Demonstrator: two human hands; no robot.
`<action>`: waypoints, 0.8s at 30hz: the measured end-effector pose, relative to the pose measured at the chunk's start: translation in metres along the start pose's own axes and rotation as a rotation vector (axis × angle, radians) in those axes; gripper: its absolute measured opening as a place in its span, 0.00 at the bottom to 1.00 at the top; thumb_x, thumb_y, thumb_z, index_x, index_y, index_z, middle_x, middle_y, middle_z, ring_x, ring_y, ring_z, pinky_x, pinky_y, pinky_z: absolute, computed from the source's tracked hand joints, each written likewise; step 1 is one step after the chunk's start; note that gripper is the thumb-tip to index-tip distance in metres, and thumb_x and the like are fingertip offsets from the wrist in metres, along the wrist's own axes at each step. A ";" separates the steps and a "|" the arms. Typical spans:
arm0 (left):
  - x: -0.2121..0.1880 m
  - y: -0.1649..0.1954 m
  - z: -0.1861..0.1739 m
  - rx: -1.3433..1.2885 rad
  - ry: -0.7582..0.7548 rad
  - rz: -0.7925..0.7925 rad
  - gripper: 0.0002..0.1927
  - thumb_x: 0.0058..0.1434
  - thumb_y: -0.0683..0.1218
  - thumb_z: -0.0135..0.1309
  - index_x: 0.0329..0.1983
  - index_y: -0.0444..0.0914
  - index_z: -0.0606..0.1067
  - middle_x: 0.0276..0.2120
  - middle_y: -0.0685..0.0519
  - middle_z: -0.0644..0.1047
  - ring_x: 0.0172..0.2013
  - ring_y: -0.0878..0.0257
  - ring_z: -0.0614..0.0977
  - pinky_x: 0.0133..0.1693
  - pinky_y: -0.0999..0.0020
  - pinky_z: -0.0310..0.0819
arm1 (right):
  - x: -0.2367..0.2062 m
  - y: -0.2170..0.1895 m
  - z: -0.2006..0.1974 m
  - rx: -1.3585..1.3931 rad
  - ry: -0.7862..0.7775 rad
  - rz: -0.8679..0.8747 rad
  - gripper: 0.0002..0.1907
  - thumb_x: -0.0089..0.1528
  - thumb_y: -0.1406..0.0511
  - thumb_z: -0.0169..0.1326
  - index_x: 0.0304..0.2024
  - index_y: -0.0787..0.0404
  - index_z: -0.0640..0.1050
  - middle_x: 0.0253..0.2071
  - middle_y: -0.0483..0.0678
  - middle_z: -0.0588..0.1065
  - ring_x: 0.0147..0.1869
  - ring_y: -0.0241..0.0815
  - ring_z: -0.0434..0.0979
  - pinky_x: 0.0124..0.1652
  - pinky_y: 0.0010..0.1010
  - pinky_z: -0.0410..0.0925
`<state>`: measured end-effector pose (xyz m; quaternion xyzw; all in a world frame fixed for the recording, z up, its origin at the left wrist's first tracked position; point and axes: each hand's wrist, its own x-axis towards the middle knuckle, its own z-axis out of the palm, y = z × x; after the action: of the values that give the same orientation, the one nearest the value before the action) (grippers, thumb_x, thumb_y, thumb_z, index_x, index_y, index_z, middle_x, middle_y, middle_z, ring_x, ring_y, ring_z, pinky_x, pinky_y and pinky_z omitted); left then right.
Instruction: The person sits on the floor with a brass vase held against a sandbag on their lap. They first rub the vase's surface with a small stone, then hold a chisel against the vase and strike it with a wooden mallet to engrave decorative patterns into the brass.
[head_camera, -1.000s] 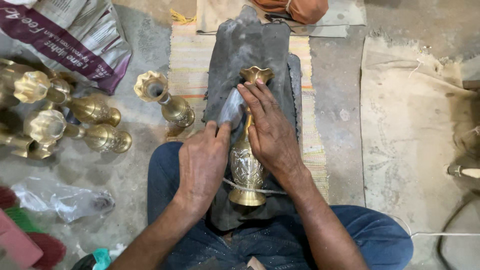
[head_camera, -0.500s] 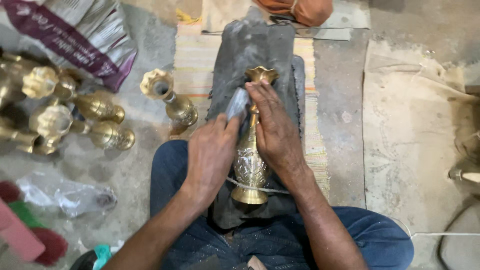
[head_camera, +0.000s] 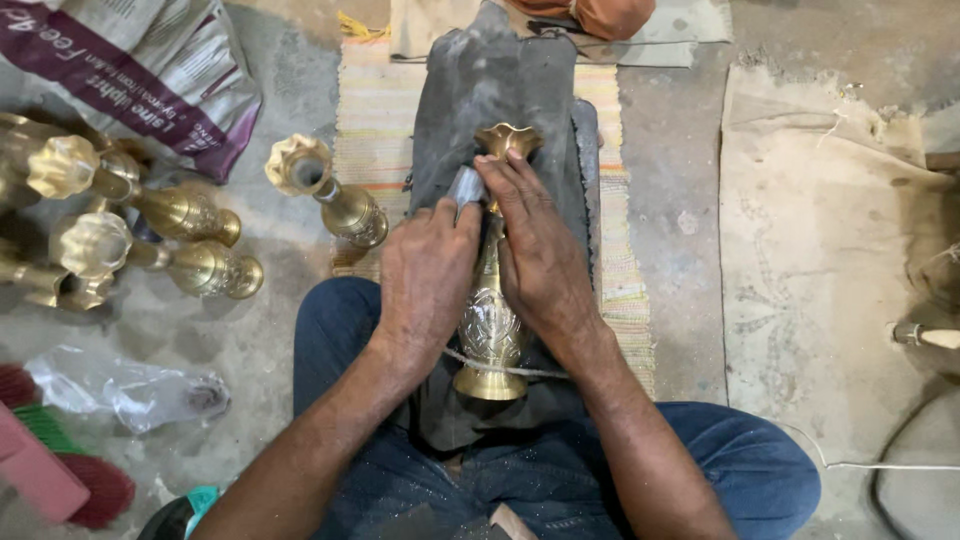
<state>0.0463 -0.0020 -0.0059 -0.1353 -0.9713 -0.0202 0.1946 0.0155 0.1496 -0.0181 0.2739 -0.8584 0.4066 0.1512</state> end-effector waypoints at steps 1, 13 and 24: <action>0.000 0.000 -0.002 -0.030 0.010 -0.015 0.11 0.55 0.39 0.56 0.42 0.38 0.77 0.34 0.51 0.77 0.36 0.56 0.82 0.36 0.61 0.77 | 0.000 0.000 0.000 -0.003 -0.007 0.007 0.34 0.63 0.79 0.44 0.73 0.61 0.63 0.74 0.56 0.65 0.82 0.56 0.58 0.76 0.43 0.57; 0.002 0.004 -0.006 -0.048 0.033 -0.016 0.09 0.55 0.39 0.57 0.40 0.37 0.77 0.31 0.50 0.76 0.34 0.56 0.81 0.35 0.61 0.77 | -0.001 -0.001 0.001 0.013 0.056 0.027 0.35 0.62 0.78 0.43 0.73 0.60 0.62 0.72 0.57 0.66 0.80 0.56 0.62 0.74 0.42 0.59; 0.001 -0.012 0.030 -0.202 0.064 -0.186 0.26 0.64 0.57 0.60 0.52 0.31 0.75 0.36 0.42 0.78 0.27 0.50 0.84 0.24 0.55 0.77 | -0.058 -0.016 -0.043 0.261 0.356 0.412 0.14 0.73 0.62 0.51 0.51 0.66 0.81 0.19 0.49 0.69 0.21 0.32 0.63 0.23 0.31 0.56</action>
<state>0.0311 -0.0102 -0.0326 -0.0631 -0.9659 -0.1400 0.2084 0.0734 0.1947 -0.0094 0.0352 -0.7963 0.5773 0.1772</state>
